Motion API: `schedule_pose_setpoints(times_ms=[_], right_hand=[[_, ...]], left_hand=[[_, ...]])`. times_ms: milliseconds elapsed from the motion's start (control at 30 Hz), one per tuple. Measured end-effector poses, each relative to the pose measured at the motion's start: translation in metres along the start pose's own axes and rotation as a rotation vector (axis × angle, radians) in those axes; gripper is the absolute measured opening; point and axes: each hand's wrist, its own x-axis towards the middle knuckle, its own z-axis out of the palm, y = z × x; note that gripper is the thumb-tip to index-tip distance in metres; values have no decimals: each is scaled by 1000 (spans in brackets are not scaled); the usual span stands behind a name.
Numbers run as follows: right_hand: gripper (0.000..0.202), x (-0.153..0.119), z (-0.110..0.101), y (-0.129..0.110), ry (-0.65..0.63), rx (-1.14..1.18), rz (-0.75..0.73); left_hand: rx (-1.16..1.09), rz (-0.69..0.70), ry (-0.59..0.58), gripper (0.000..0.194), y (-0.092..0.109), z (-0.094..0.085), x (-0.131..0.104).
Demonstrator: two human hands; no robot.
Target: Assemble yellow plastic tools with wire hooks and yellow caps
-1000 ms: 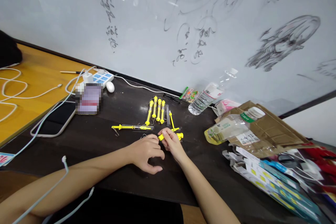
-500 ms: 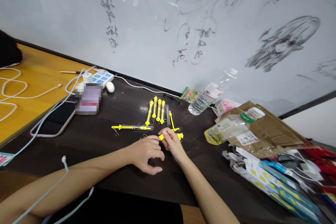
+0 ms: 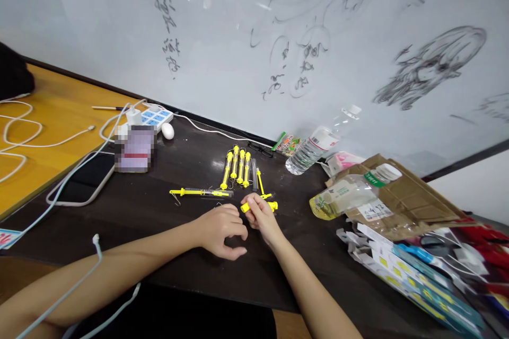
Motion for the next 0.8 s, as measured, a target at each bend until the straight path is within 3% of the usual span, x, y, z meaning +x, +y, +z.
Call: schedule_pose_setpoints(times_ms=[67,167,300,533,667,733,800], right_hand=[[36,0,-1,0,10,7,-11],[37,1,-2,0,13,-5,-19],[38,2,-1,1,10,-18,-32],[35,1,-1,1,28,-27,-66],[36,1,-1,2,32,-36,-68],[36,1,-1,2,42,-24,-62],[36,1,-1,1,54,-6,-53]], left_hand=[[83,-78,61,17,-1,-1,1],[191,-312,146,21,-3,-3,3],[193,-480,133,10,-7,-7,3],[180,-487,105,9,-8,-3,2],[196,-479,148,8,-9,-4,1],[223,-377,173,9,-9,-5,0],[237,-161,141,15,-8,-6,-1]])
